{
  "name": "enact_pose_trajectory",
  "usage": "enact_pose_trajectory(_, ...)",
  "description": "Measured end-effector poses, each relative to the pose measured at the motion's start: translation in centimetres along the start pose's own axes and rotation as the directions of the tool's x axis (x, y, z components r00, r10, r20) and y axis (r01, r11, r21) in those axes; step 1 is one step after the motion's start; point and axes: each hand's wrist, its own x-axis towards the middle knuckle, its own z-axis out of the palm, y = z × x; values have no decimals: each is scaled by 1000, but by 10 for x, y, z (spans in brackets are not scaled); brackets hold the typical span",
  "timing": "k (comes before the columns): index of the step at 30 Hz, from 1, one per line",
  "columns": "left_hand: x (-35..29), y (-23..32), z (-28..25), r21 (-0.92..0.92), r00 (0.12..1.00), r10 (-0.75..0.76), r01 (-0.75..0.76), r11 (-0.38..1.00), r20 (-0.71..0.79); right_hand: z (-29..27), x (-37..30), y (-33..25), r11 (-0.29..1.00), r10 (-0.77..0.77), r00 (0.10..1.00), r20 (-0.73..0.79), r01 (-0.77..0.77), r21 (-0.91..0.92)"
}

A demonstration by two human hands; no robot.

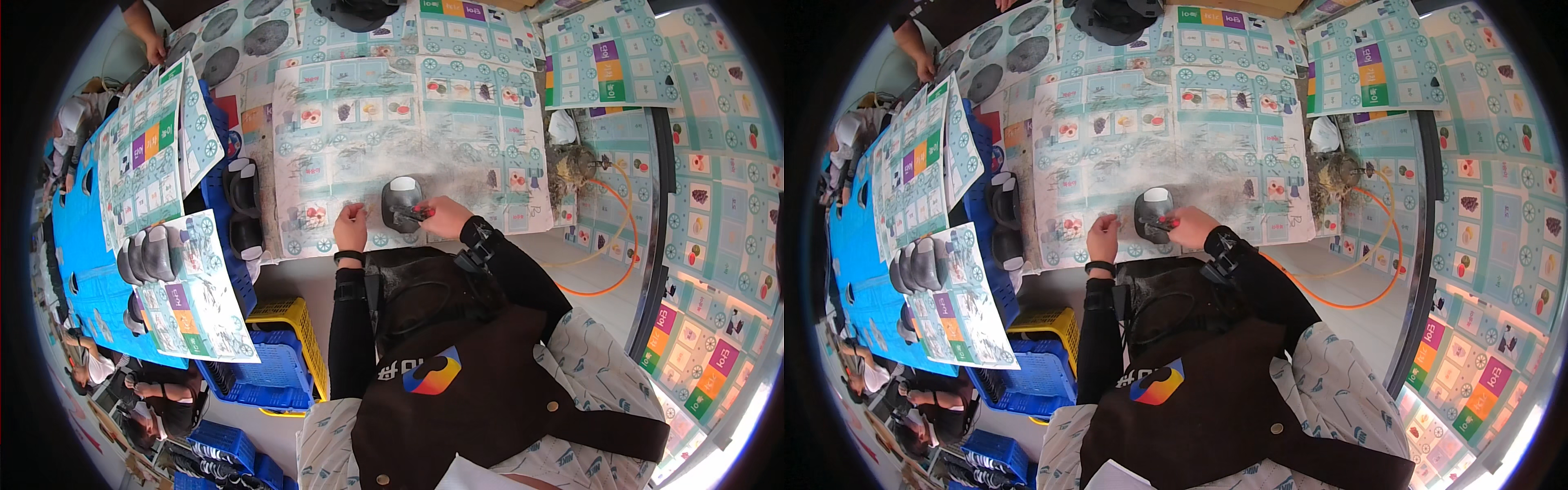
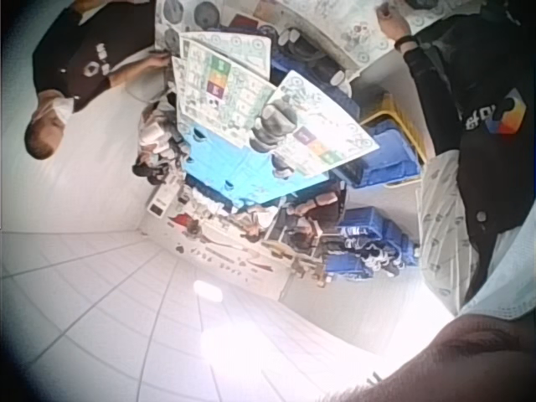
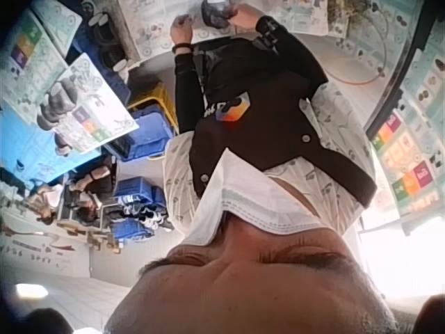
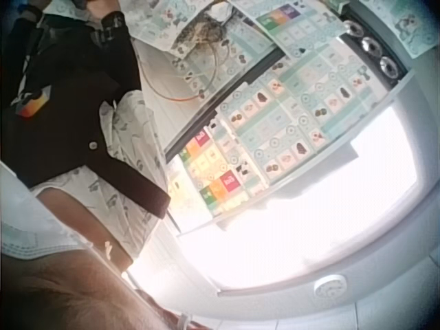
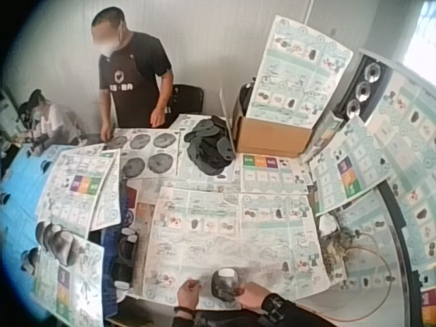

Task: Applying adhesive or liquid treatment to shoe upper components using a spray gun or brush.

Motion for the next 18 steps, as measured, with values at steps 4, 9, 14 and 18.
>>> enact_pose_trajectory(4,-1,9,2,15,1000,-11,10,1000,8,-1,1,3,996,77,997,29,-75,-53)
enact_pose_trajectory(9,-1,1,-2,2,1000,-7,7,1000,-4,-6,0,-1,978,145,977,159,-118,-170)
enact_pose_trajectory(14,-3,3,-1,-39,1000,-8,8,999,-17,-2,-6,10,991,43,998,50,-37,-130)
enact_pose_trajectory(18,-4,3,1,-3,1000,4,-4,1000,-12,1,-3,11,989,94,995,33,-90,-116)
